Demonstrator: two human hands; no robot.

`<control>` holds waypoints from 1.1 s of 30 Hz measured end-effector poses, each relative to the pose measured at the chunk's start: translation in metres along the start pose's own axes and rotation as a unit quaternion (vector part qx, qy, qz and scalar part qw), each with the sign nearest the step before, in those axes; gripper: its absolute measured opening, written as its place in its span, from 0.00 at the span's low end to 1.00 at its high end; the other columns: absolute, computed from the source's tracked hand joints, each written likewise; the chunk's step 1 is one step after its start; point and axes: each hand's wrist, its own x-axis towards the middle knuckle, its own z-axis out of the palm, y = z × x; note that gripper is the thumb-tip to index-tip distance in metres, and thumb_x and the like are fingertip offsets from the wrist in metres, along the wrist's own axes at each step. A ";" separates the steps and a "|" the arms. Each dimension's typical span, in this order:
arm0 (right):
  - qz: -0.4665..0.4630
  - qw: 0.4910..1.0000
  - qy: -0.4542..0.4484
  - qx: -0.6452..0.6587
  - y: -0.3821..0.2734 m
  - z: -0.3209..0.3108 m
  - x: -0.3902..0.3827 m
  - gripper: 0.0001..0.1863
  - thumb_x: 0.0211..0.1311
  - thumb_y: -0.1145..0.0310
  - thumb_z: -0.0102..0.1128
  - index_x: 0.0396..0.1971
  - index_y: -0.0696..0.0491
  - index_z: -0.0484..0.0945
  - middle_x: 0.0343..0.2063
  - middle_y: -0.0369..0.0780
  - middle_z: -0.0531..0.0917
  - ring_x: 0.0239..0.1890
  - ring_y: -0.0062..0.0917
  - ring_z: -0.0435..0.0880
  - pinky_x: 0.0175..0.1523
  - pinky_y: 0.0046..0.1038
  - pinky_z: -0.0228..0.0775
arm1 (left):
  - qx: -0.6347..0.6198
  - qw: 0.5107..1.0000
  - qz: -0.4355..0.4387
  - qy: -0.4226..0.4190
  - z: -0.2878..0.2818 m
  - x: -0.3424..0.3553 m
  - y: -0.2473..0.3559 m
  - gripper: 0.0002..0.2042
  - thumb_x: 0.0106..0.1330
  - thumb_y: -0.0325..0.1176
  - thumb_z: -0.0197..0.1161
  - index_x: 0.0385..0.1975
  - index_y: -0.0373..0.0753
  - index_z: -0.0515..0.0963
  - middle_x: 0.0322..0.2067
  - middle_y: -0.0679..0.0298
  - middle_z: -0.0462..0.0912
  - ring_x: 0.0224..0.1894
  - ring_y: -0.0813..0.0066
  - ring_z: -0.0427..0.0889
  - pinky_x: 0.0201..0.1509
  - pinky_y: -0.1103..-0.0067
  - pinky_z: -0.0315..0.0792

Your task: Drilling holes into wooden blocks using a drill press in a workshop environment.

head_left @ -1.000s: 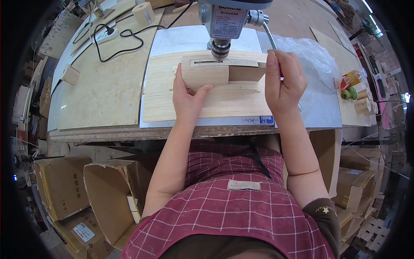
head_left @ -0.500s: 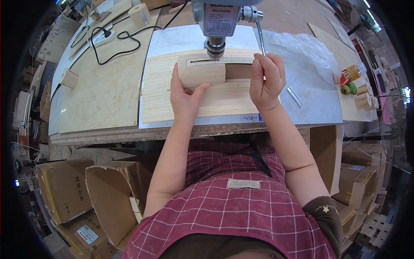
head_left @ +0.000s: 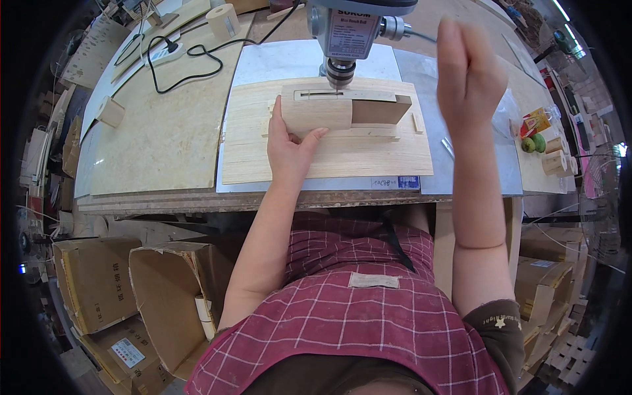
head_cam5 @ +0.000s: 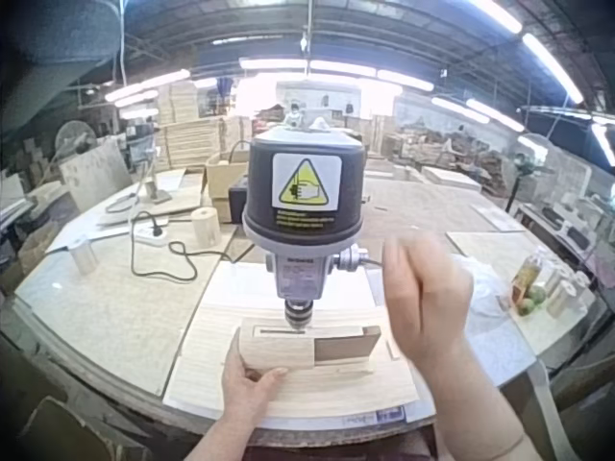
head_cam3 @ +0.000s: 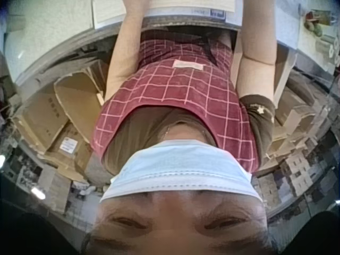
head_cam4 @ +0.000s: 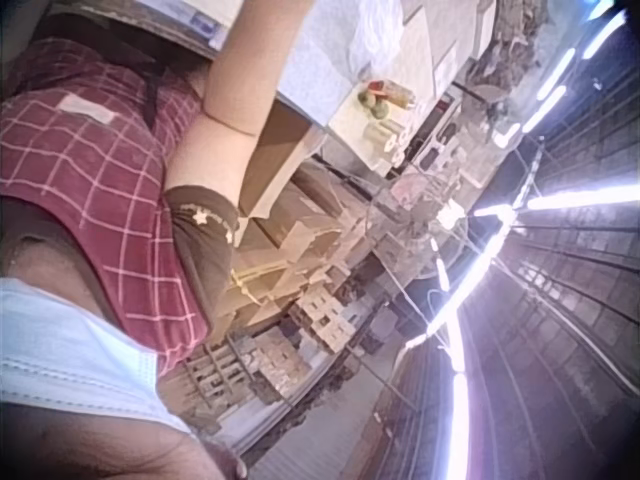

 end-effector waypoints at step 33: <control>0.103 0.986 -0.117 0.058 0.003 -0.008 0.051 0.13 0.59 0.66 0.51 0.21 0.59 0.73 0.18 0.46 0.75 0.22 0.34 0.76 0.28 0.28 0.64 | 0.051 0.998 0.027 -0.020 0.030 -0.007 0.012 0.45 0.44 0.35 0.72 0.62 0.34 0.52 0.40 0.60 0.71 0.32 0.72 0.72 0.34 0.80 0.69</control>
